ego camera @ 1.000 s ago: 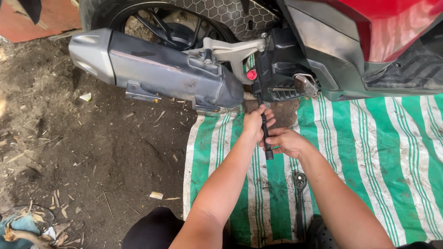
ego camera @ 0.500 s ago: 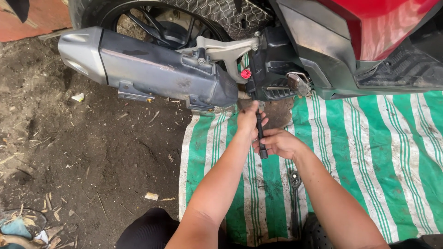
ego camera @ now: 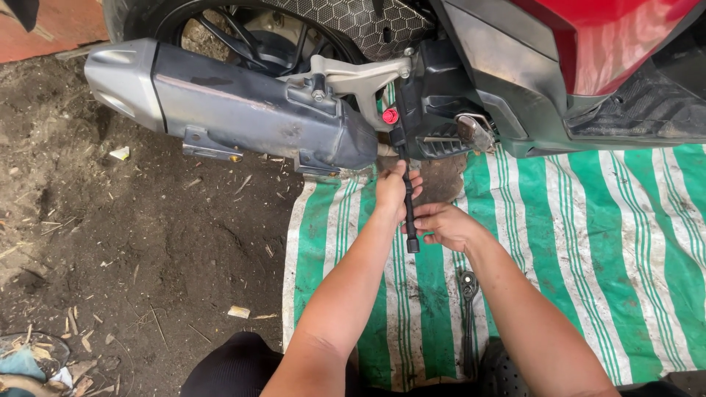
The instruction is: The person uses a socket wrench to tighten a bolt on the rear undercarriage of a red motorcycle. The person holds the tool with both hands and rotates it to secure the fastener near the exhaust pipe.
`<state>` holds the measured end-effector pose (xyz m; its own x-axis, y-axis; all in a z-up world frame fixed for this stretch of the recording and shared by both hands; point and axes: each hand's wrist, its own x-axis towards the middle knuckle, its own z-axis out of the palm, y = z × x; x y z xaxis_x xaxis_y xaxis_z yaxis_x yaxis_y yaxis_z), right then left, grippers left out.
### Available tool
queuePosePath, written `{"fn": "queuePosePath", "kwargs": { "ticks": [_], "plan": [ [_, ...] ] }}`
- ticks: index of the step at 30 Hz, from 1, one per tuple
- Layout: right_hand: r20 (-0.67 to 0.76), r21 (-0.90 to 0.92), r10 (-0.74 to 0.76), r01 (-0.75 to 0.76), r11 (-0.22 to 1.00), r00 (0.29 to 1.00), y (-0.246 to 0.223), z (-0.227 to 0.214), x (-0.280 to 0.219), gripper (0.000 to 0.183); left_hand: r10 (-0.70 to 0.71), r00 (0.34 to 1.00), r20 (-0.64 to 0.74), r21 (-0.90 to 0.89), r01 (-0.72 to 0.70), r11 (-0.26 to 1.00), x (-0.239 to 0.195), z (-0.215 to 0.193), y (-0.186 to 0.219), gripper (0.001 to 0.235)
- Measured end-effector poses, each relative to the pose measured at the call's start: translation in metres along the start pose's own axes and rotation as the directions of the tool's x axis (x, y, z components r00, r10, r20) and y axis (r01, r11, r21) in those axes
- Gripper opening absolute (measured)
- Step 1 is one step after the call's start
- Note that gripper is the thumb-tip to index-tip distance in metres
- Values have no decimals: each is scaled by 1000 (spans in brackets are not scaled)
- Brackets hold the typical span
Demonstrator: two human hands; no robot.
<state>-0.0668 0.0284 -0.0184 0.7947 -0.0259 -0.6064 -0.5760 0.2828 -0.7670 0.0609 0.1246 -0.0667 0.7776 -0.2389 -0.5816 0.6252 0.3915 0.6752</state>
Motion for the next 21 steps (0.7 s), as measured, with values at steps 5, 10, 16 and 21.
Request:
{"fn": "queuePosePath", "kwargs": {
  "ticks": [5,10,16,21],
  "plan": [
    [-50,-36,-1,-1,999,999,25,-26,30,40,106,991,-81,57,-101,993,45,-11,-34,34],
    [-54,7,25,-25,1000,998,-11,16,-15,41,8,1000,-29,-36,-9,999,11,-3,-14,22],
    [60,47,32,-35,998,998,-14,10,-14,31,45,997,-55,-85,-49,995,15,0,-13,31],
    [8,-7,18,-18,1000,1000,4,1,2,34,106,987,-124,-74,-116,990,25,-4,-22,38]
  ]
}}
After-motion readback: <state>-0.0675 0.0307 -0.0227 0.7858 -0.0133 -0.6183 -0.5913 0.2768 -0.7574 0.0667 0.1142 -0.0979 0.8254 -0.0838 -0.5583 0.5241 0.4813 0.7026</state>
